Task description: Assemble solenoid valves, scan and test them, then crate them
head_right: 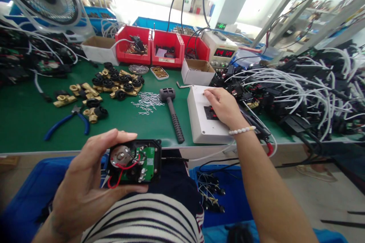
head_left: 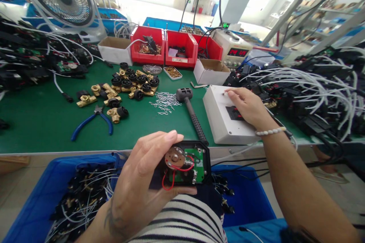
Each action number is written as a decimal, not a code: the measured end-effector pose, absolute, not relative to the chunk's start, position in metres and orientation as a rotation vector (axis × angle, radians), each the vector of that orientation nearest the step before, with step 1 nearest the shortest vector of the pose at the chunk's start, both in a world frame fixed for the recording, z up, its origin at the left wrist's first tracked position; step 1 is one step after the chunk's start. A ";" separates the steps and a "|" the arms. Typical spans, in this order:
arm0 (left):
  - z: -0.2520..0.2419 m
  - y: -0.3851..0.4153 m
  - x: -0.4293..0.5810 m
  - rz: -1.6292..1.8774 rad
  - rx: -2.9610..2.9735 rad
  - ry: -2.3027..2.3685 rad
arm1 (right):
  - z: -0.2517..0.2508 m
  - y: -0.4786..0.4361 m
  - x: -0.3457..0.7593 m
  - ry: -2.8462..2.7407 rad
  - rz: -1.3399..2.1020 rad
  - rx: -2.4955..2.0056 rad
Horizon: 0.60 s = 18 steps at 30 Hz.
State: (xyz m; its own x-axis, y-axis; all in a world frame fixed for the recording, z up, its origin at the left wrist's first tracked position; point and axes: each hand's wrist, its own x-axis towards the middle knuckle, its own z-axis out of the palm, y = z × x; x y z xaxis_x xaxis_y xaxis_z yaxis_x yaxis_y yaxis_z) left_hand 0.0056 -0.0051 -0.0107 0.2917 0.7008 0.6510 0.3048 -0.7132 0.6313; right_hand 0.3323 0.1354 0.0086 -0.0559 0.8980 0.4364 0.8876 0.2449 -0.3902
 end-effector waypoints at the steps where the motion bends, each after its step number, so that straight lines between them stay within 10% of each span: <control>1: -0.011 -0.005 0.005 1.395 2.171 0.909 | 0.012 0.130 0.330 -1.850 -0.050 -1.587; 5: -0.011 -0.004 0.004 1.383 2.156 0.940 | 0.023 0.088 0.299 -1.631 -0.035 -1.218; 11: -0.013 0.006 0.006 1.358 2.178 1.031 | -0.003 0.017 0.219 -1.675 1.138 -0.823; 18: -0.009 0.023 0.004 1.219 1.997 1.151 | -0.036 0.026 0.190 -1.690 1.204 -0.877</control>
